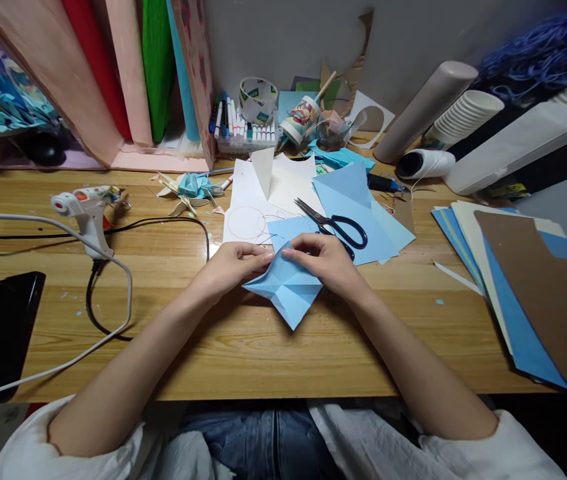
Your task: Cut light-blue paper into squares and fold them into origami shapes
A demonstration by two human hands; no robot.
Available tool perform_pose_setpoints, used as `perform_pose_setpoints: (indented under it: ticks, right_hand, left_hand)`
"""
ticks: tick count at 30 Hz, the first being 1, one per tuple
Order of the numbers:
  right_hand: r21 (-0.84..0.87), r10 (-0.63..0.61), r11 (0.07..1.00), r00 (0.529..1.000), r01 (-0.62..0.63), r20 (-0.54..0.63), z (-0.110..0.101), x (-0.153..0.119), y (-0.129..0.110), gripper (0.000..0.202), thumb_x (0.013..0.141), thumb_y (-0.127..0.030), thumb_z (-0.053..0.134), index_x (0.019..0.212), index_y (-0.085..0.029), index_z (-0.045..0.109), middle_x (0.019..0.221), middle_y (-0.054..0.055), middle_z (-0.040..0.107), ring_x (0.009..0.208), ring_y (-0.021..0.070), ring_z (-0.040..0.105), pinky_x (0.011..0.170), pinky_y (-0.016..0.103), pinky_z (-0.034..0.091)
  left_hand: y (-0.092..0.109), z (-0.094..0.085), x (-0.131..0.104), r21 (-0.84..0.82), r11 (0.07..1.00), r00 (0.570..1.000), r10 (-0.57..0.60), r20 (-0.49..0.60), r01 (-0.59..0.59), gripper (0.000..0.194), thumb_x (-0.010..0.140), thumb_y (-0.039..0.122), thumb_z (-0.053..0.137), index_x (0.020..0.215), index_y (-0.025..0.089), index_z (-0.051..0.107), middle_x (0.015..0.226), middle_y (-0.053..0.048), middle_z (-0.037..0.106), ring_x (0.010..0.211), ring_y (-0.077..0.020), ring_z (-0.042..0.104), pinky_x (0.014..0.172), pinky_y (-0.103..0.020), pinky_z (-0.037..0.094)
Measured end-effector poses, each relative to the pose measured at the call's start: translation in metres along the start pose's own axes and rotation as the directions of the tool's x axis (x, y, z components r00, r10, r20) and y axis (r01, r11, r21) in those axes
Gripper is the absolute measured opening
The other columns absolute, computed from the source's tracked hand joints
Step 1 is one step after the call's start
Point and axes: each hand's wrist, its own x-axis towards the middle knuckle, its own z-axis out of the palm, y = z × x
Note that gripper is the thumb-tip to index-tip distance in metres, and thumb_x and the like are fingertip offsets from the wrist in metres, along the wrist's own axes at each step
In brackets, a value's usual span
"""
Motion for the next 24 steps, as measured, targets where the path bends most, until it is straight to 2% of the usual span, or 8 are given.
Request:
perform_pose_setpoints:
  ticks: [3,6,9,15,21,24]
  right_hand:
    - [0.093,0.059,0.994,0.998,-0.056,-0.026,0.0008,0.0008,0.0008,0.019,0.068,-0.033,0.066,0.069,-0.014,0.062,0.068,0.002,0.061,0.062,0.0116,0.052,0.057,0.024,0.040]
    - [0.160,0.098,0.983,0.995,-0.094,-0.014,0.0027,0.0005,0.0003,0.020,0.067,-0.033,0.067,0.066,-0.014,0.062,0.067,0.001,0.061,0.061,0.0110,0.052,0.056,0.023,0.040]
    - [0.171,0.107,0.980,0.994,-0.104,-0.005,0.0046,-0.0006,-0.0010,0.020,0.070,-0.034,0.065,0.066,-0.015,0.064,0.067,0.001,0.062,0.061,0.0108,0.053,0.057,0.023,0.040]
    - [0.153,0.109,0.983,0.994,-0.106,-0.013,0.0076,-0.0022,-0.0039,0.019,0.072,-0.033,0.063,0.066,-0.015,0.065,0.066,0.000,0.062,0.061,0.0106,0.051,0.056,0.022,0.038]
    - [0.163,0.124,0.979,0.992,-0.121,-0.004,0.0054,-0.0010,-0.0020,0.026,0.078,-0.037,0.056,0.068,-0.015,0.064,0.061,-0.002,0.055,0.055,0.0084,0.045,0.051,0.021,0.033]
    - [0.189,0.113,0.976,0.994,-0.112,0.002,0.0048,-0.0006,-0.0016,0.025,0.077,-0.038,0.056,0.069,-0.015,0.063,0.062,-0.002,0.054,0.055,0.0081,0.044,0.050,0.021,0.032]
  left_hand:
    - [-0.0021,0.0002,0.0004,0.028,1.000,0.998,0.006,0.057,-0.007,0.033,0.059,0.038,0.074,0.079,0.011,0.067,0.060,0.000,0.061,0.052,-0.0064,0.049,0.048,-0.018,0.034]
    - [-0.0053,-0.0005,0.0019,0.118,0.991,0.995,0.051,0.084,-0.061,0.031,0.060,0.039,0.073,0.074,0.011,0.069,0.053,0.003,0.055,0.047,-0.0047,0.042,0.045,-0.018,0.028]
    - [-0.0068,-0.0014,0.0035,0.177,0.980,0.995,0.091,0.031,-0.095,0.030,0.058,0.038,0.075,0.072,0.012,0.070,0.057,0.001,0.058,0.052,-0.0060,0.044,0.049,-0.018,0.030]
    - [-0.0053,0.0000,0.0032,0.155,0.985,0.996,0.084,-0.044,-0.076,0.027,0.054,0.035,0.077,0.068,0.013,0.070,0.062,0.000,0.063,0.055,-0.0072,0.048,0.053,-0.019,0.034]
    - [-0.0024,0.0028,0.0004,0.162,0.985,0.994,0.069,-0.090,-0.054,0.027,0.053,0.035,0.077,0.062,0.012,0.067,0.047,0.004,0.053,0.044,-0.0040,0.038,0.044,-0.018,0.026]
    - [-0.0013,0.0044,-0.0007,0.148,0.988,0.995,0.056,-0.087,-0.043,0.028,0.053,0.035,0.078,0.063,0.012,0.066,0.047,0.004,0.052,0.044,-0.0040,0.039,0.043,-0.018,0.027]
